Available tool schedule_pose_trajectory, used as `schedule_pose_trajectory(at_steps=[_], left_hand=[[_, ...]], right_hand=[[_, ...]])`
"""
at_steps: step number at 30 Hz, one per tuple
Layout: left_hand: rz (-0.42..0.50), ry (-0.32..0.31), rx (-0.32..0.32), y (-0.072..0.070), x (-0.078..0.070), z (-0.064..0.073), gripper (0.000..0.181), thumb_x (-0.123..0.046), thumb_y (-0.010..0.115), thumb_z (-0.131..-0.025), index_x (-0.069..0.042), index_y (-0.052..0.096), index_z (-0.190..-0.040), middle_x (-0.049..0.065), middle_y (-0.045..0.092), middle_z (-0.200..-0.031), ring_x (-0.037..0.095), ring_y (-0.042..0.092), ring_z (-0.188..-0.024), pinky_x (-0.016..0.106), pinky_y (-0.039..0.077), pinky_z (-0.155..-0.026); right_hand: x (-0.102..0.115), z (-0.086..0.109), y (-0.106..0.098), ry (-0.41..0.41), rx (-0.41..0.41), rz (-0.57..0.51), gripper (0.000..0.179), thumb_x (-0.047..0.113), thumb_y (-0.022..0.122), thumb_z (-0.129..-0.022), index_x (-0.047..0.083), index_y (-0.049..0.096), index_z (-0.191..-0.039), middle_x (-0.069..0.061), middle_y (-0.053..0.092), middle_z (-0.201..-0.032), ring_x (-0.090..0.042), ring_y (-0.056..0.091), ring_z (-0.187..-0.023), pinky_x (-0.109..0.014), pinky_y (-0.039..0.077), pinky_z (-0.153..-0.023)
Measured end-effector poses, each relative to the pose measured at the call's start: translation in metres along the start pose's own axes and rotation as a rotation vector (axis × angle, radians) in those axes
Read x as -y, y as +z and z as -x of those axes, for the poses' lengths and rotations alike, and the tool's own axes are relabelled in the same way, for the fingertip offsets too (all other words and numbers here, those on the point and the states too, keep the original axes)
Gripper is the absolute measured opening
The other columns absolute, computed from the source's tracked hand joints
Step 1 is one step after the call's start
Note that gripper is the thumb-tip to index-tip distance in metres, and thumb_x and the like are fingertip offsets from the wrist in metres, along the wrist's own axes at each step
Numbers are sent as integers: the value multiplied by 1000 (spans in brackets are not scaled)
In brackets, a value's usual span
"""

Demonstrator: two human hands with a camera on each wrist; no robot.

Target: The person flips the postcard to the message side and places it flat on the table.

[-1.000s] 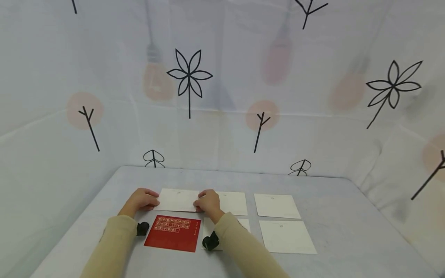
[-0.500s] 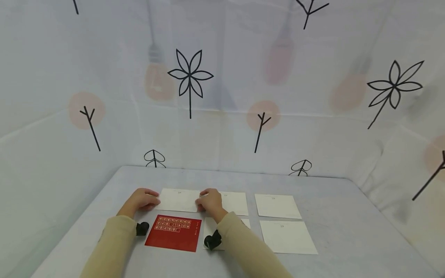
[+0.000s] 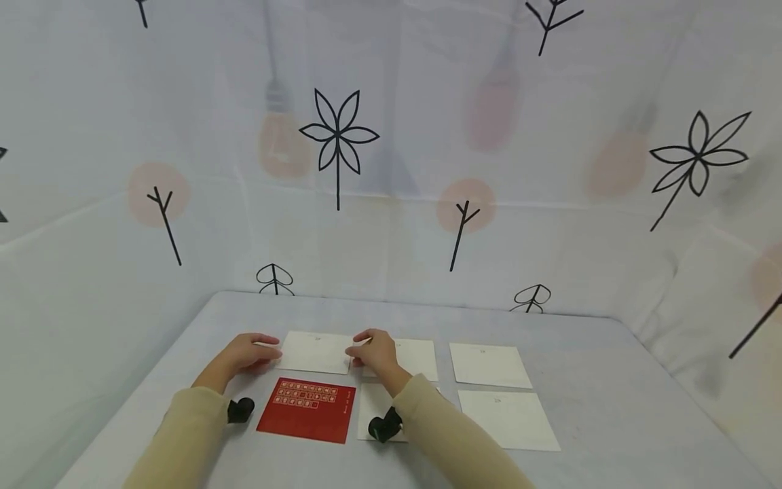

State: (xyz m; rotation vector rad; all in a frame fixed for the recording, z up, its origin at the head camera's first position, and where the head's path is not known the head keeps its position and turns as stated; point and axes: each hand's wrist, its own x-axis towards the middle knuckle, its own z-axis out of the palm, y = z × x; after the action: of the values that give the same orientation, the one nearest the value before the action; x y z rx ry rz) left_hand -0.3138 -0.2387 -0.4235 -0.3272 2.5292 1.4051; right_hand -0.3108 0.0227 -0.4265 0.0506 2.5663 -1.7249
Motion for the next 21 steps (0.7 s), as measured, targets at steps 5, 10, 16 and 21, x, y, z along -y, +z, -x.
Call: schedule_pose_trajectory(at_steps=[5, 10, 16, 21], left_hand=[[-16, 50, 29, 3, -3, 7, 49, -19, 71, -81, 2, 55, -122, 13, 61, -98, 19, 54, -75, 27, 49, -64], [-41, 108, 51, 4, -5, 18, 48, -22, 73, -81, 1, 57, -120, 12, 63, -99, 20, 57, -80, 31, 52, -69], [-63, 184, 80, 5, -5, 30, 45, -21, 74, -80, 1, 58, -116, 8, 62, -95, 20, 59, -82, 37, 53, -72], [-99, 213, 81, 6, -3, 36, 45, -22, 76, -77, -1, 60, -113, 7, 60, -94, 19, 57, -82, 36, 54, -72]], right_hand=[[2, 10, -5, -39, 26, 8, 26, 10, 75, -77, 1, 64, -98, -4, 61, -64, -14, 61, -54, -29, 51, -55], [4, 22, -6, -65, 64, -16, 28, 10, 76, -77, 0, 64, -99, -4, 59, -65, -14, 61, -56, -30, 52, -56], [5, 35, -7, -94, 92, -15, 28, 11, 77, -75, 1, 65, -98, -3, 58, -67, -14, 60, -57, -29, 50, -56], [5, 45, -8, -88, 107, 8, 27, 13, 78, -75, 4, 64, -97, -3, 56, -67, -14, 57, -57, -26, 45, -53]])
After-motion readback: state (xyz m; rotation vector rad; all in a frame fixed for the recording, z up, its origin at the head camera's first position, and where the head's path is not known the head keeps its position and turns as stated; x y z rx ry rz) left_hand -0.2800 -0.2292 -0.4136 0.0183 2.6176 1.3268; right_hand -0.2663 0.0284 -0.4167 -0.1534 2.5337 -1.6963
